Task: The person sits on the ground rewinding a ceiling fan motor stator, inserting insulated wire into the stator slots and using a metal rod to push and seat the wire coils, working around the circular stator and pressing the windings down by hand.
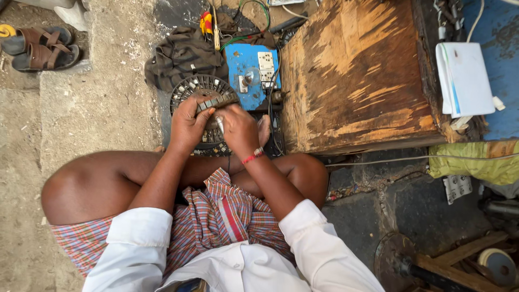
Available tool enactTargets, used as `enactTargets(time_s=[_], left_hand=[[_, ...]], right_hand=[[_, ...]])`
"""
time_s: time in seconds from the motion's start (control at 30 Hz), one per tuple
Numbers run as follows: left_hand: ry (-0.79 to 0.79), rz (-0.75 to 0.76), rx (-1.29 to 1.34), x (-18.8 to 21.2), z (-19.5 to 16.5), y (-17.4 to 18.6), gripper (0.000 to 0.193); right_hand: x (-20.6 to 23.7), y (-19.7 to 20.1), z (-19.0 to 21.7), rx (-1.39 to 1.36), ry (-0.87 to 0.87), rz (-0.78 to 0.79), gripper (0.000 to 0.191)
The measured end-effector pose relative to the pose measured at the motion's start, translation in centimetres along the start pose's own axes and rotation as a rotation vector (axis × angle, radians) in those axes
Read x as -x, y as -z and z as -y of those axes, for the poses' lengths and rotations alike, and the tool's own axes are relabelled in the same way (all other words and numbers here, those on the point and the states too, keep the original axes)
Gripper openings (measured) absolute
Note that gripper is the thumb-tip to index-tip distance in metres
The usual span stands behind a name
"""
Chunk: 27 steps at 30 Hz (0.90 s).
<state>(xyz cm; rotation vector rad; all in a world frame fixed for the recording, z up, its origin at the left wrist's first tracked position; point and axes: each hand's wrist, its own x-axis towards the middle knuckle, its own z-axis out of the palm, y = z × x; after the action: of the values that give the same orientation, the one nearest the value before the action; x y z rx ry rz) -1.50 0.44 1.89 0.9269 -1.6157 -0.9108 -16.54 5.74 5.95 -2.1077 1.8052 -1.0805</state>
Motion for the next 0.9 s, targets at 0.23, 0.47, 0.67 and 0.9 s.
enactTargets(time_s=[0.23, 0.47, 0.67, 0.9], left_hand=[[0.078, -0.002, 0.026, -0.3, 0.0, 0.0, 0.018], [0.106, -0.005, 0.069, 0.0, -0.6, 0.0, 0.018], [0.012, -0.018, 0.003, -0.1, -0.7, 0.0, 0.02], [0.179, 0.0, 0.072, 0.1, -0.4, -0.1, 0.017]], right_hand=[[0.0, 0.1, -0.5, -0.034, 0.021, -0.005, 0.02], [0.4, -0.5, -0.2, -0.026, -0.102, -0.043, 0.016], [0.8, -0.4, -0.7, -0.011, -0.048, -0.028, 0.017], [0.9, 0.2, -0.7, 0.005, -0.035, 0.024, 0.017]])
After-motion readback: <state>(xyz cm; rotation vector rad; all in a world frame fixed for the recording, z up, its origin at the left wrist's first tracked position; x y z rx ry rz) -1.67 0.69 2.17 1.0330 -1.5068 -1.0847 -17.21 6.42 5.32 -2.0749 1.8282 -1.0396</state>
